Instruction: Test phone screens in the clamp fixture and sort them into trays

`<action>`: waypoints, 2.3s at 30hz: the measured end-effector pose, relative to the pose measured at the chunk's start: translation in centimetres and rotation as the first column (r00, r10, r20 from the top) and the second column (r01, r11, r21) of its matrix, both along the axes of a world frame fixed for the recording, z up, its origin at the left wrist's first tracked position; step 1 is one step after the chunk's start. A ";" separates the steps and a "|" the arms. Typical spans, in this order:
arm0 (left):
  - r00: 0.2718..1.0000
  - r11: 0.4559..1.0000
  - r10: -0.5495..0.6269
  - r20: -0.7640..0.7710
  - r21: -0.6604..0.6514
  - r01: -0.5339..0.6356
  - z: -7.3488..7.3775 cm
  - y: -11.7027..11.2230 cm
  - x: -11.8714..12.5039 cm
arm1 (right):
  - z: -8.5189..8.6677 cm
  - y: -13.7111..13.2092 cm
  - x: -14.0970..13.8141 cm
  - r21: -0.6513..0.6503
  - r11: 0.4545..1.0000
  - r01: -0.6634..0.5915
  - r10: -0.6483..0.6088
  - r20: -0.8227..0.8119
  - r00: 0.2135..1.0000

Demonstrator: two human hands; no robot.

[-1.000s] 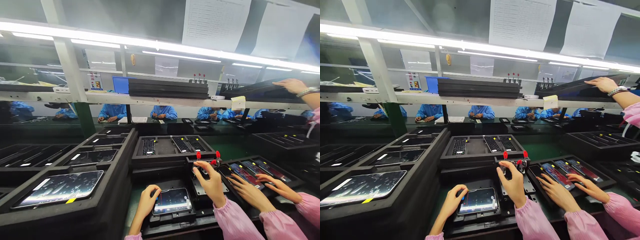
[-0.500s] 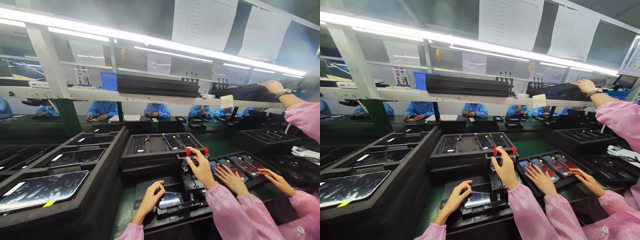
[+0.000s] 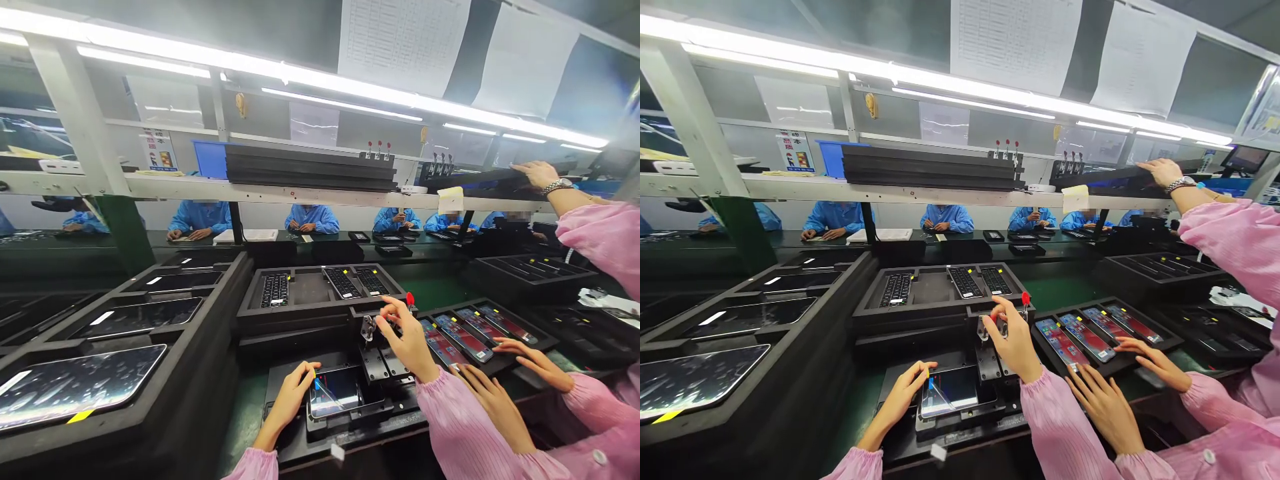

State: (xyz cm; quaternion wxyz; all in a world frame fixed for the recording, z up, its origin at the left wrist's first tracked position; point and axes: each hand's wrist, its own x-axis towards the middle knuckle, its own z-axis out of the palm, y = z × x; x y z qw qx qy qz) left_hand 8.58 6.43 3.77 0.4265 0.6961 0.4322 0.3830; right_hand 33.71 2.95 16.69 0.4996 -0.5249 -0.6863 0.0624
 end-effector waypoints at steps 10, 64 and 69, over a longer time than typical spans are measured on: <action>0.998 0.998 0.054 -0.012 0.021 -0.053 0.0 -0.5 0.8 | -7.4 -1.2 -2.0 0.121 0.963 0.242 -0.269 0.336 0.903; 0.984 0.983 -0.086 0.155 -0.148 0.109 -0.5 5.0 -0.9 | 3.3 23.0 -4.9 -0.646 0.640 0.417 0.061 0.583 0.810; 0.984 0.984 -0.100 0.147 -0.132 0.119 -0.6 5.2 -0.9 | 4.7 21.7 -5.4 -0.640 0.643 0.420 0.038 0.574 0.818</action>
